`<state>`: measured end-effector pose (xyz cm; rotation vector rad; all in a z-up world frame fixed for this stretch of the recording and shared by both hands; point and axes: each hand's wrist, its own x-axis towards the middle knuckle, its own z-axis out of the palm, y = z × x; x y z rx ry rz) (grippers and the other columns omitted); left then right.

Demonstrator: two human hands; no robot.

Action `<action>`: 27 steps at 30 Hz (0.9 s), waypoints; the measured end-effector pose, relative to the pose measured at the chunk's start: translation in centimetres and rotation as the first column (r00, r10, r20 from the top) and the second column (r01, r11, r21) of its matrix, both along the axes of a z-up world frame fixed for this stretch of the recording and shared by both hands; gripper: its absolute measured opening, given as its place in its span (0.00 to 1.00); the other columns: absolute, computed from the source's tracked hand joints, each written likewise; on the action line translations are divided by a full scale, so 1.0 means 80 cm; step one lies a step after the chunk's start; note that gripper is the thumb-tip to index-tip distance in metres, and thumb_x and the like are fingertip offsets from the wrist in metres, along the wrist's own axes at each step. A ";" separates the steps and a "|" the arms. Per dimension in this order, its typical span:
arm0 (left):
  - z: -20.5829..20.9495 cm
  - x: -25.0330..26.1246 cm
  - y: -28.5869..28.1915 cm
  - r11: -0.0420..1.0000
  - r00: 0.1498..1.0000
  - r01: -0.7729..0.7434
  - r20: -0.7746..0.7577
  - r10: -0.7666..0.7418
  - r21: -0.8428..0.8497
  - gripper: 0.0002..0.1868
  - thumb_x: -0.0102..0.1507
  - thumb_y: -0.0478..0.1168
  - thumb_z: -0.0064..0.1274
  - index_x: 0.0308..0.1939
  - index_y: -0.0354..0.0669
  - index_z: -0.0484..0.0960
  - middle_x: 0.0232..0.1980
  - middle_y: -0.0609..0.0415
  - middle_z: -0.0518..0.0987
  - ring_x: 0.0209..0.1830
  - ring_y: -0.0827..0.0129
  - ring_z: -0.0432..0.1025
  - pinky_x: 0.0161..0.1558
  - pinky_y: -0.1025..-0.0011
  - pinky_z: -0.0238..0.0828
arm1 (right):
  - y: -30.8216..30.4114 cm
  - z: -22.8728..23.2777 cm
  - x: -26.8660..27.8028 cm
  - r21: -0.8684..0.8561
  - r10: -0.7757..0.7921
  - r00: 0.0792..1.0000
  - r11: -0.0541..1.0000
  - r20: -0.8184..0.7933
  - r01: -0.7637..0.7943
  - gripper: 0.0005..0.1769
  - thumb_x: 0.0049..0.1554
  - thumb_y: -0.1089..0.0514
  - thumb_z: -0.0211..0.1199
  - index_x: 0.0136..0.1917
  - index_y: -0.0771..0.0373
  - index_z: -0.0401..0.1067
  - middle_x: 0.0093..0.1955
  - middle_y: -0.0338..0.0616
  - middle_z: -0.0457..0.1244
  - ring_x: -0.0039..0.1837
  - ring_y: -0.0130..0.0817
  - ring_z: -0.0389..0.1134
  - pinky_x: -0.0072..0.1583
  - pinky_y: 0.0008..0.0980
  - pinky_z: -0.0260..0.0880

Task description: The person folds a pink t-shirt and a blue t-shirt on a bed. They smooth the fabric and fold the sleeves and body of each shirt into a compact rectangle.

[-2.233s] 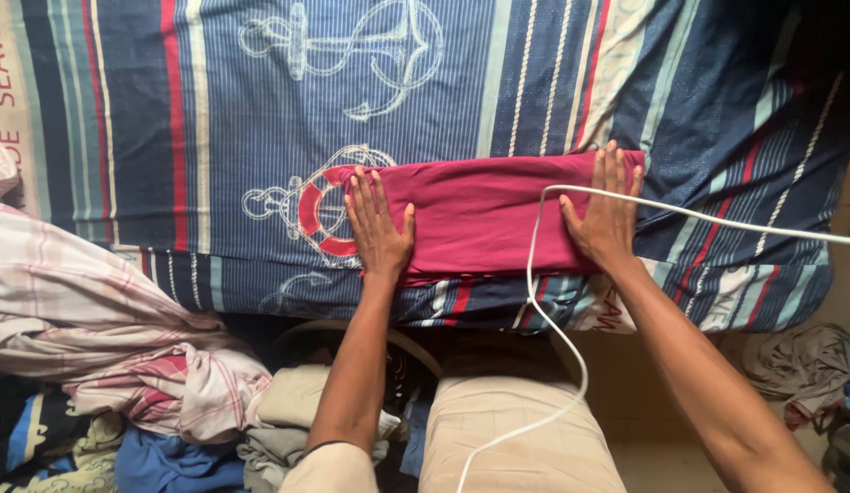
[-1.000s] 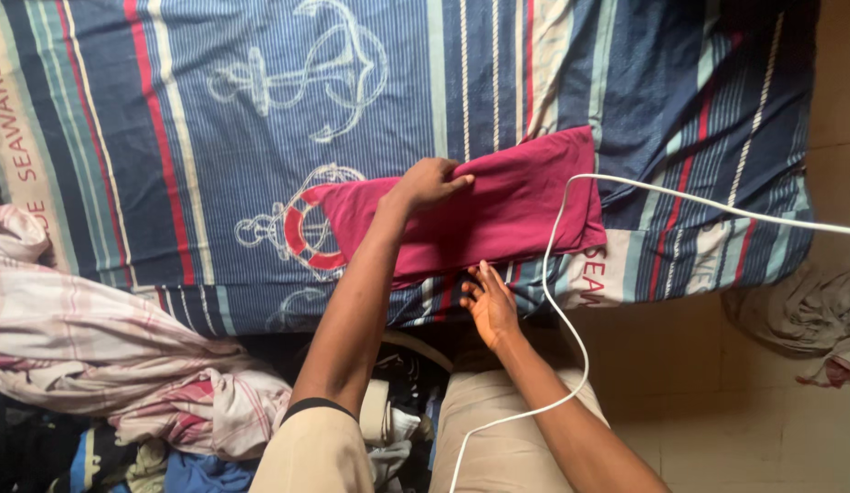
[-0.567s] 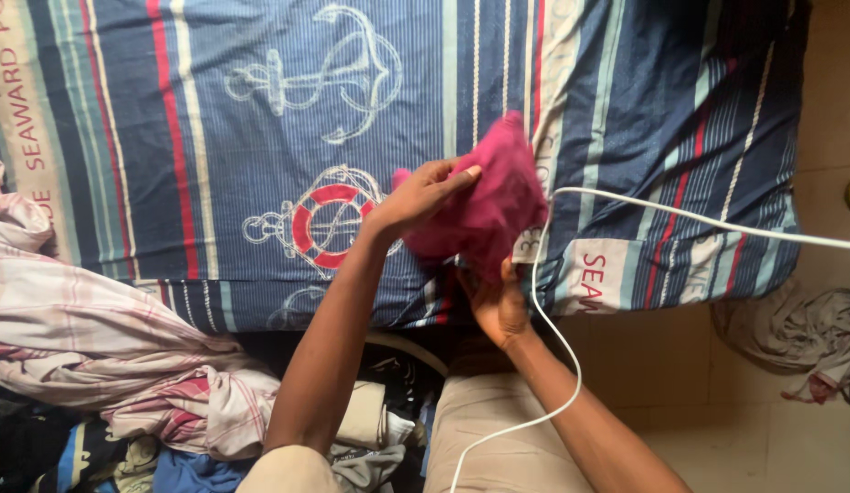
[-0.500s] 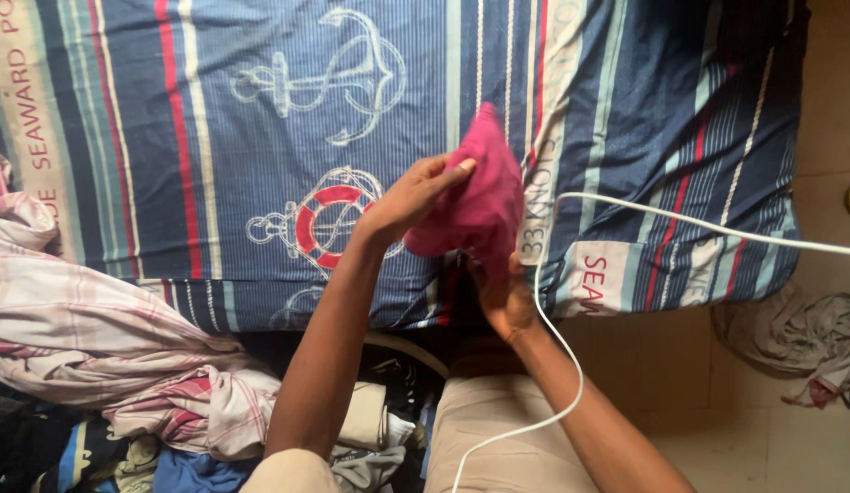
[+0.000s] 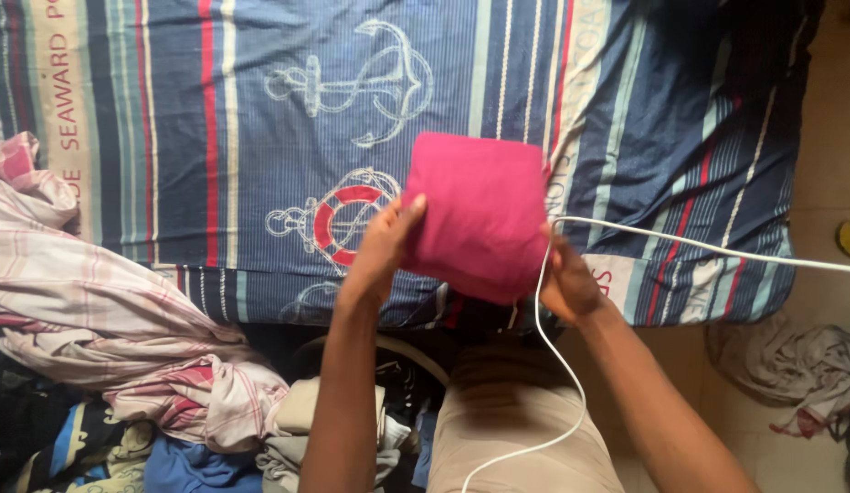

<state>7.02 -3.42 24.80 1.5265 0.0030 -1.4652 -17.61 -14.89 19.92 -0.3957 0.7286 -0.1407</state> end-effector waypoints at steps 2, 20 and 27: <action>-0.020 -0.007 0.017 0.999 0.997 0.002 0.073 -0.005 0.044 0.27 0.67 0.54 0.50 0.61 0.38 0.79 0.52 0.51 0.85 0.53 0.70 0.78 0.60 0.70 0.69 | -0.009 0.009 0.005 -0.044 0.160 0.974 0.985 -0.158 -0.169 0.39 0.58 0.37 0.59 0.75 0.60 0.59 0.69 0.40 0.63 0.69 0.34 0.64 0.72 0.41 0.63; -0.047 -0.001 -0.053 0.993 0.817 -0.112 0.566 0.107 -0.026 0.23 0.66 0.56 0.56 0.35 0.39 0.88 0.27 0.58 0.80 0.25 0.78 0.66 0.31 0.76 0.61 | -0.124 0.042 0.049 -0.700 -0.057 0.959 0.696 -0.276 -0.160 0.35 0.58 0.39 0.64 0.71 0.59 0.64 0.69 0.46 0.64 0.74 0.37 0.60 0.75 0.40 0.50; -0.289 -0.102 0.057 0.991 0.673 -0.125 0.738 0.050 0.047 0.20 0.64 0.52 0.60 0.43 0.36 0.85 0.36 0.47 0.83 0.35 0.65 0.78 0.40 0.67 0.73 | -0.039 -0.290 -0.064 -0.666 -0.059 0.883 0.680 -0.465 -0.306 0.18 0.61 0.47 0.68 0.52 0.64 0.72 0.47 0.38 0.60 0.51 0.33 0.61 0.52 0.35 0.63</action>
